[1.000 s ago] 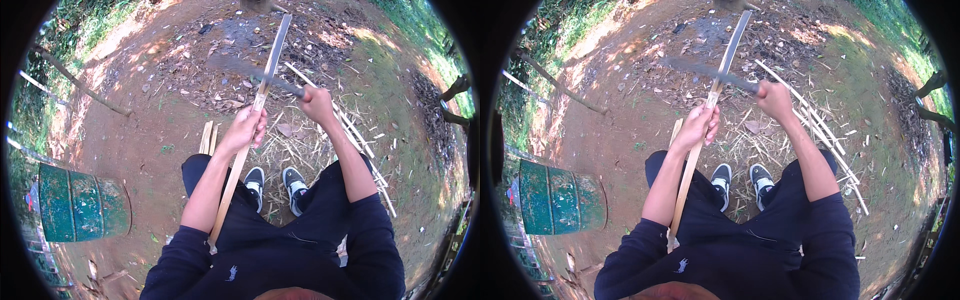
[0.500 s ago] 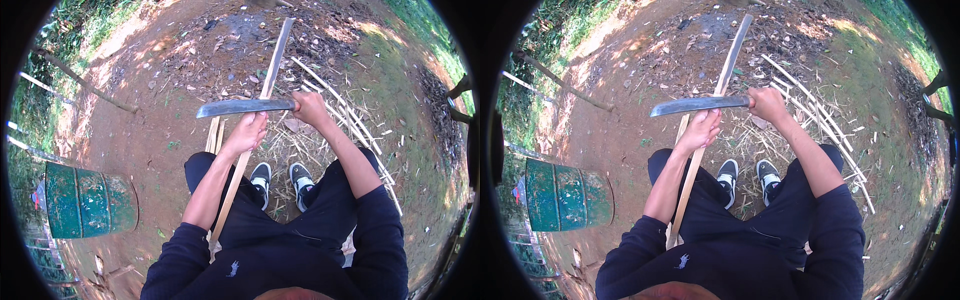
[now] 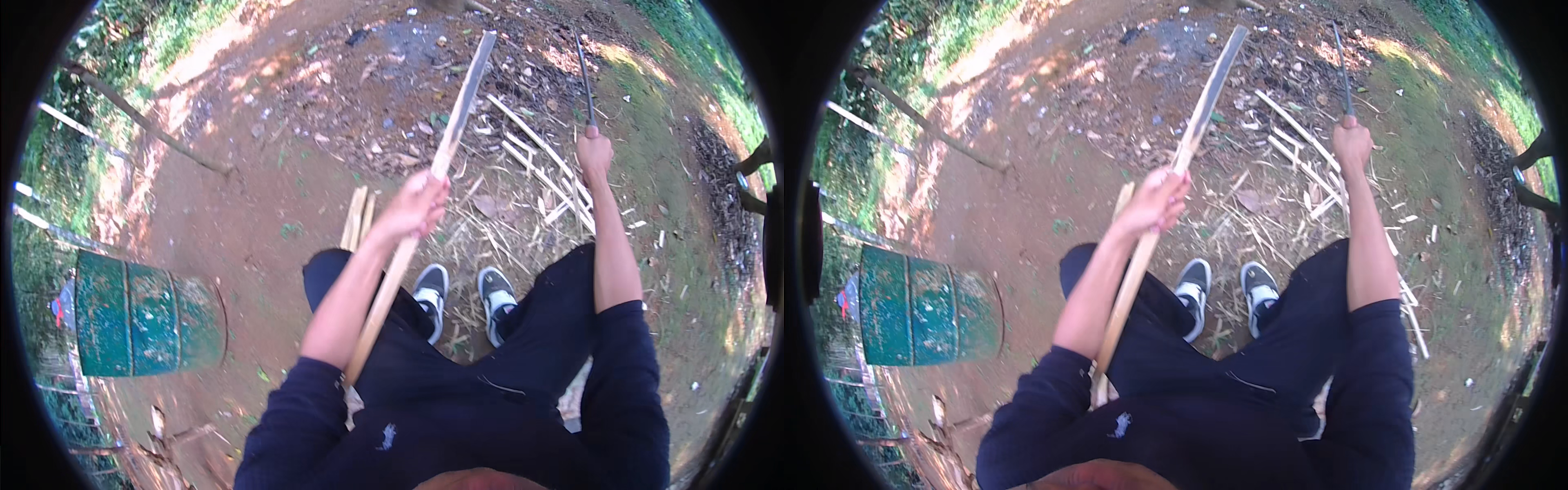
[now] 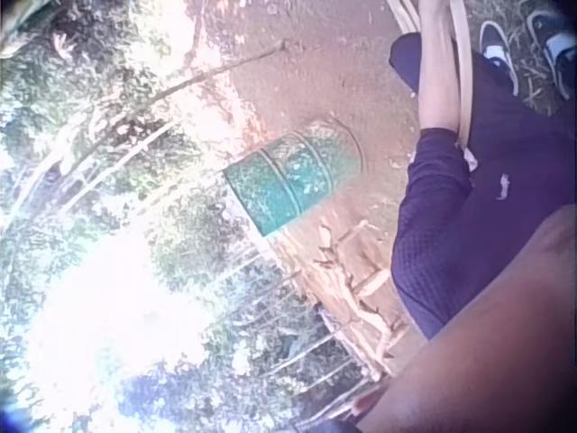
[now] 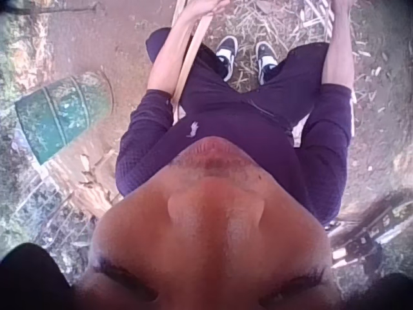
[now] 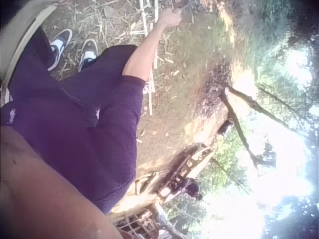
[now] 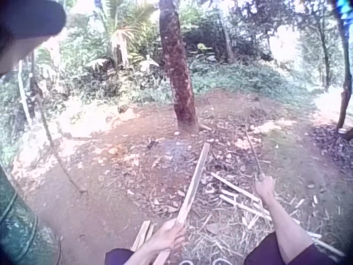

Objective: The person shaves a piece of bamboo using a large knife by hand, removing thin strips from the surface while sitting on the ground.

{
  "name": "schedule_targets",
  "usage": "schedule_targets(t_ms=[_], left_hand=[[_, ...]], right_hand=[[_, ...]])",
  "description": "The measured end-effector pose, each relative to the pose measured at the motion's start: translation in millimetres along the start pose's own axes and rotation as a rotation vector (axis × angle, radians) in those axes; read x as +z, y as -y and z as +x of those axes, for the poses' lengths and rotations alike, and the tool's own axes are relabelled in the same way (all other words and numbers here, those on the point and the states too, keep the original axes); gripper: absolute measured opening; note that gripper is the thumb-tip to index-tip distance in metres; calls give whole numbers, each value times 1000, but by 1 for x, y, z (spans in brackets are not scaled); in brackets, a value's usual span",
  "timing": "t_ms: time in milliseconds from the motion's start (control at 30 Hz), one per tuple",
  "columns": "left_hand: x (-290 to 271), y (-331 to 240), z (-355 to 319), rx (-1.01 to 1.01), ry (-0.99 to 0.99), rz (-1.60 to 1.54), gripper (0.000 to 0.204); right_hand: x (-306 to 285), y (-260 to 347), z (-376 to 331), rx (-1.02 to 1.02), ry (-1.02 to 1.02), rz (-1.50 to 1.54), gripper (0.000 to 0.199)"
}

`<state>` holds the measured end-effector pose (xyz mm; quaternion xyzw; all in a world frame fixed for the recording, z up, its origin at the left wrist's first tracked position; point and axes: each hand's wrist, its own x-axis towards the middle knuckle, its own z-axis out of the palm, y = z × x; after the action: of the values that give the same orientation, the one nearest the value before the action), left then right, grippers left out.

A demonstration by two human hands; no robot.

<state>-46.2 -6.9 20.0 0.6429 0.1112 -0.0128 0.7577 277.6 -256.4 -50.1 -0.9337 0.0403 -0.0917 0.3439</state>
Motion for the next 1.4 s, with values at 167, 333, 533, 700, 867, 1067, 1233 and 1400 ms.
schedule_targets(t_ms=[167, 333, 533, 700, 867, 1067, 1233, 1400], left_hand=[[2, 6, 9, -63, 84, -194, 26], [6, 2, 6, -30, 74, -214, 27], [9, 4, 3, -66, 34, -143, 31], [11, 1, -9, -46, 21, -75, 30], [13, 0, -13, -22, 30, 0, 28], [6, 1, -4, -14, 23, -36, 27], [7, -1, -7, -13, -2, -67, 26], [12, -6, -10, -31, 31, -57, 27]], right_hand=[[-28, 65, -58, -305, 105, 247, 28], [-30, 84, -120, -749, 350, 227, 18], [-14, 92, -163, -1031, 330, 38, 13], [-5, 95, -166, -1032, 350, 77, 7], [15, 79, -132, -1094, 190, 103, 12], [20, 77, -119, -1107, 22, 45, 11], [19, 81, -145, -1084, 142, 40, 12], [19, 75, -117, -1088, 37, 60, 9]])
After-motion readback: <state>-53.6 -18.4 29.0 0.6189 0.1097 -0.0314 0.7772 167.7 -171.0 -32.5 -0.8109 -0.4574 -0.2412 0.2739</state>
